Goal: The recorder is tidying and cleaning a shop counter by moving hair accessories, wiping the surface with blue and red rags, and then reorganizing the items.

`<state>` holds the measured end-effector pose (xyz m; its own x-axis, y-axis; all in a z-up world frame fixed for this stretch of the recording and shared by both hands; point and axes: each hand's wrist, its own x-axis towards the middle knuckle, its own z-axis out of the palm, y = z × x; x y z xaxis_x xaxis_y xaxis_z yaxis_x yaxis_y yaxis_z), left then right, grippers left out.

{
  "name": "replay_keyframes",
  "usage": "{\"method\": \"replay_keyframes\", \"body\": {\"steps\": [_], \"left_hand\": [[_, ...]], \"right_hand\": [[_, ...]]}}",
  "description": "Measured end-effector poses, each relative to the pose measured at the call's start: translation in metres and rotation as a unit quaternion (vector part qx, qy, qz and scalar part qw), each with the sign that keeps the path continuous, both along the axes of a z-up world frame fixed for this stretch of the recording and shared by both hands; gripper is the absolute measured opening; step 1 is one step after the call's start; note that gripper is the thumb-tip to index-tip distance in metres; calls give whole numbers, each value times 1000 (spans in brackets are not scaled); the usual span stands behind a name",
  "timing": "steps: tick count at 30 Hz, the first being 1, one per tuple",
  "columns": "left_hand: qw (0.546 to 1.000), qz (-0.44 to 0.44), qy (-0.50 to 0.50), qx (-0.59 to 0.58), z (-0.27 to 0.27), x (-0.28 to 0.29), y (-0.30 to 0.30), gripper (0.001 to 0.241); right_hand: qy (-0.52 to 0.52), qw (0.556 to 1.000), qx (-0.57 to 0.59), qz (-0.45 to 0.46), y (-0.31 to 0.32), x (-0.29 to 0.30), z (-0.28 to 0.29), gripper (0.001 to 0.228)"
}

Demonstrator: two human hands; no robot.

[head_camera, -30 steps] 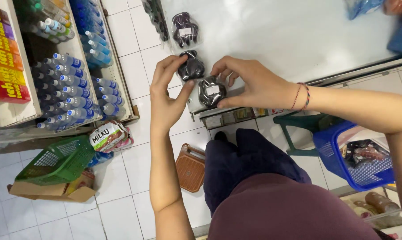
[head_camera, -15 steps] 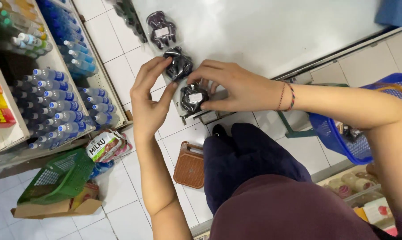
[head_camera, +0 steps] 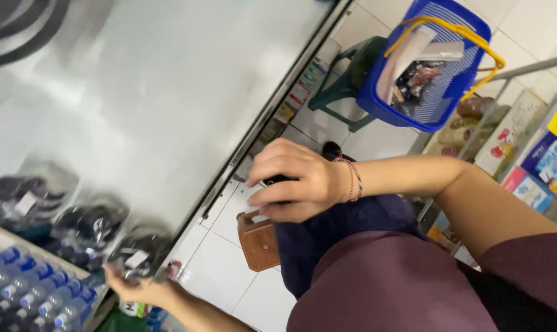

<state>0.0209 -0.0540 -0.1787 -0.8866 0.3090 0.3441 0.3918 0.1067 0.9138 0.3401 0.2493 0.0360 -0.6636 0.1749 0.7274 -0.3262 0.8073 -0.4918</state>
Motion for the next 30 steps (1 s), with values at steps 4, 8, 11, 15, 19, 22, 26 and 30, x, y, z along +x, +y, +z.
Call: {"method": "replay_keyframes", "body": {"steps": [4, 8, 11, 15, 19, 22, 26, 30], "left_hand": [[927, 3, -335, -168, -174, 58, -35, 28], [874, -151, -307, -346, -151, 171, 63, 29], [798, -343, -52, -493, -100, 286, 175, 27], [792, -511, -62, -328, -144, 386, 295, 27], [743, -611, -71, -265, -128, 502, 424, 26], [693, -674, -2, -257, -211, 575, 487, 30], [584, -698, 97, -403, -313, 638, 535, 39], [489, -657, 231, -525, -391, 687, 556, 37]], "right_hand": [[-92, 970, -134, -183, 18, 83, -87, 31], [-146, 895, -275, -321, 49, 192, -192, 29], [-194, 815, -349, -419, 84, 289, -275, 26], [-200, 711, -410, -536, 122, 412, -396, 26], [-192, 661, -432, -582, 163, 488, -508, 25], [-227, 642, -450, -578, 194, 506, -554, 31], [-272, 639, -433, -574, 210, 533, -656, 38], [-245, 644, -478, -544, 221, 525, -636, 43]]}}
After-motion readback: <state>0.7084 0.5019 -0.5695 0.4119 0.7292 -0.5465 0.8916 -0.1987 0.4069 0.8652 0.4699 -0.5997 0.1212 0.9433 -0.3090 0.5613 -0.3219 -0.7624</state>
